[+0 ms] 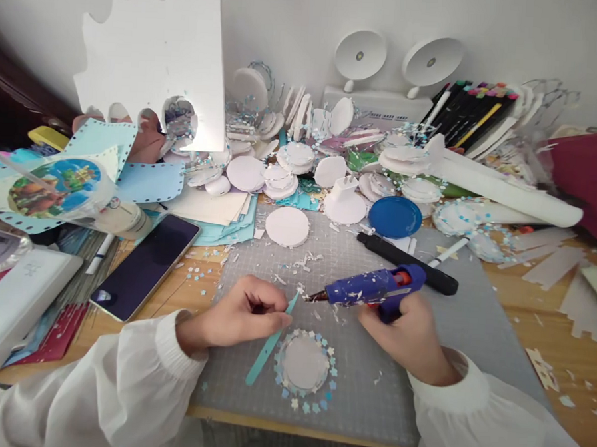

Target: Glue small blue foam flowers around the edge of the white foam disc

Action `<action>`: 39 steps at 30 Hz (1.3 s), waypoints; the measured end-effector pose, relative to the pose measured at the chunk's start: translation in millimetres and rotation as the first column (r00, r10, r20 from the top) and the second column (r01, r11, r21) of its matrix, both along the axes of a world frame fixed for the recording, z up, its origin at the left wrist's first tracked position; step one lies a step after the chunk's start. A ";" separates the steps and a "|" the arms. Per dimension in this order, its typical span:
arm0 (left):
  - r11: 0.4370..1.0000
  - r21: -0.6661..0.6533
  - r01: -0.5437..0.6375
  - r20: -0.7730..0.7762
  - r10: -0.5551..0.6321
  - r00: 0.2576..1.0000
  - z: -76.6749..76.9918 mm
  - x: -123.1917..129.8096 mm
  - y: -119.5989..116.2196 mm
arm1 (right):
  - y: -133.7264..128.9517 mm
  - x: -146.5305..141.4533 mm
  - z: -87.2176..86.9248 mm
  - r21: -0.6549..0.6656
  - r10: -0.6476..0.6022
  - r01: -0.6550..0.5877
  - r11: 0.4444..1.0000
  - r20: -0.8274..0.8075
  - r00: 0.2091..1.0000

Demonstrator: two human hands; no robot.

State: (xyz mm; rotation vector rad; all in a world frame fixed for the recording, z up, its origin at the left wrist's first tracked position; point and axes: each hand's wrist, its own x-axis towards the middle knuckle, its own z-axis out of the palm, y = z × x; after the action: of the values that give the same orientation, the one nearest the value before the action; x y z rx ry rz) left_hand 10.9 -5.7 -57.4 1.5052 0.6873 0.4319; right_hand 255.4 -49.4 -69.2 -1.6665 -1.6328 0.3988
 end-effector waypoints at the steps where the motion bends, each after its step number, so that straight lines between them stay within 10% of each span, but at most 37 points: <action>1: 1.000 -0.001 0.000 0.000 0.000 1.000 0.1 0.0 -0.1 | -0.8 0.4 -0.1 -0.002 0.013 -0.013 1.000 0.009 1.000; 30: 1.000 0.019 0.017 -0.007 -0.016 1.000 0.8 -0.3 0.8 | -0.1 1.3 -3.3 0.052 -0.021 0.013 0.999 0.150 0.989; 39: 1.000 0.022 0.015 0.007 -0.015 1.000 2.7 1.1 2.4 | 5.3 21.1 -6.3 0.241 -0.298 0.234 0.942 0.281 0.912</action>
State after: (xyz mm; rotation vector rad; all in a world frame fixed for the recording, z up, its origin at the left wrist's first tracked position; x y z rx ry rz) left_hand 12.0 -3.2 -54.6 1.5275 0.6678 0.4342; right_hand 276.5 -44.1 -75.4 -1.8303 -1.5716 -0.1762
